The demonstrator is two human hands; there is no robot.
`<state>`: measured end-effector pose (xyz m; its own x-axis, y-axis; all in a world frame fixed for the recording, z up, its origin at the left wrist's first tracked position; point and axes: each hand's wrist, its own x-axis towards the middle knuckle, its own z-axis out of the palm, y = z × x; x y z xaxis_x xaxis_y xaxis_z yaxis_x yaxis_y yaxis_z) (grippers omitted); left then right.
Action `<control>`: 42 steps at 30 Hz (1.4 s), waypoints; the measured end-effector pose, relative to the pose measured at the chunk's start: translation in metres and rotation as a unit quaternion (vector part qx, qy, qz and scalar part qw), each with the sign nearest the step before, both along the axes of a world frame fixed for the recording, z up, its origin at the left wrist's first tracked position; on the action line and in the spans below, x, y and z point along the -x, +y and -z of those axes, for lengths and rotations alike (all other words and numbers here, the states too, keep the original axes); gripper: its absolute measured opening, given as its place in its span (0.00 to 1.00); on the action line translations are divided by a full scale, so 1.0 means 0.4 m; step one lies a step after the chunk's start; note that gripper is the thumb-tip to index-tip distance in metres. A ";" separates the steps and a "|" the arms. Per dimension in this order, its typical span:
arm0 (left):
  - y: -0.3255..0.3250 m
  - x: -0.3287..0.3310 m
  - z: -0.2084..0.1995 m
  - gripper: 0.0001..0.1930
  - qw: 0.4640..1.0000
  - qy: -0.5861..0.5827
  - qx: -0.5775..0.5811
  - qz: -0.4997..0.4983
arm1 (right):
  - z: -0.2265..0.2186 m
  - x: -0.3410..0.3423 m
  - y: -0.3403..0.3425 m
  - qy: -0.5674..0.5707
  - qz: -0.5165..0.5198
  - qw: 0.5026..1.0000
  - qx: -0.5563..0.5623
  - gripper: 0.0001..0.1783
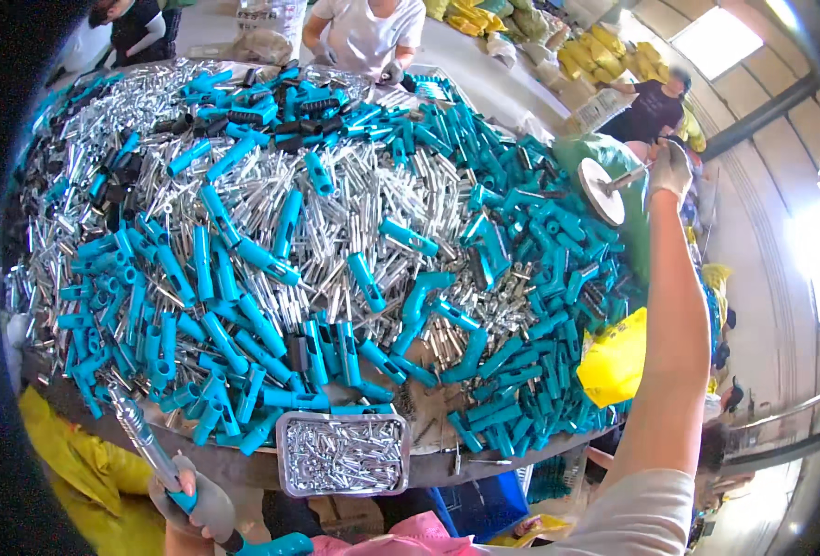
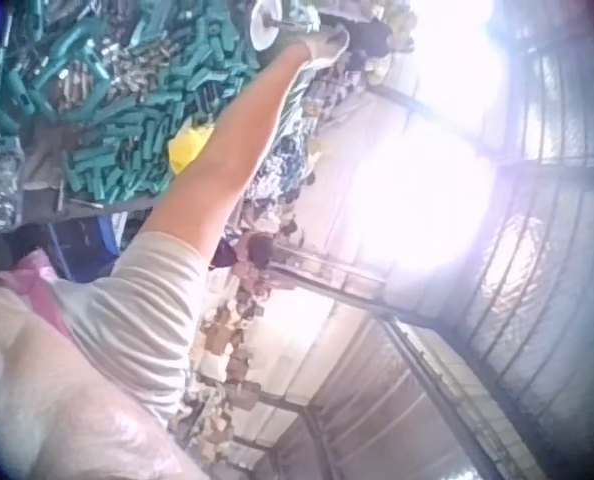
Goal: Manually assembling teal plastic handles and metal hardware components at a manufacturing workbench.
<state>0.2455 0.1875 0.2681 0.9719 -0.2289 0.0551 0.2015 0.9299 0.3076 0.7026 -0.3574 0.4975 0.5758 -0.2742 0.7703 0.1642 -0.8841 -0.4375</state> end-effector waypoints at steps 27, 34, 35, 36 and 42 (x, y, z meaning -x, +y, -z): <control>-0.160 -0.357 -0.163 0.18 0.989 0.039 -0.126 -0.071 | -0.005 -0.519 -0.221 0.059 -0.049 0.992 -0.101 0.15; -0.188 -0.407 -0.134 0.18 0.982 0.076 -0.142 -0.102 | 0.024 -0.642 -0.269 0.076 0.017 0.997 -0.025 0.13; -0.191 -0.405 -0.128 0.17 0.977 0.096 -0.140 -0.131 | 0.028 -0.652 -0.272 0.067 0.035 0.997 0.004 0.13; -0.192 -0.407 -0.124 0.17 0.976 0.099 -0.140 -0.131 | 0.033 -0.665 -0.271 0.045 0.030 0.998 -0.014 0.13; -0.212 -0.412 -0.110 0.18 0.967 0.149 -0.137 -0.155 | 0.046 -0.715 -0.292 0.038 0.016 0.999 -0.002 0.13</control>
<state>0.4103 0.1026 0.3119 0.9594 0.1088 -0.2604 0.0448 0.8521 0.5214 0.9884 -0.4741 0.4790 0.6228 -0.2971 0.7237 0.1014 -0.8866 -0.4513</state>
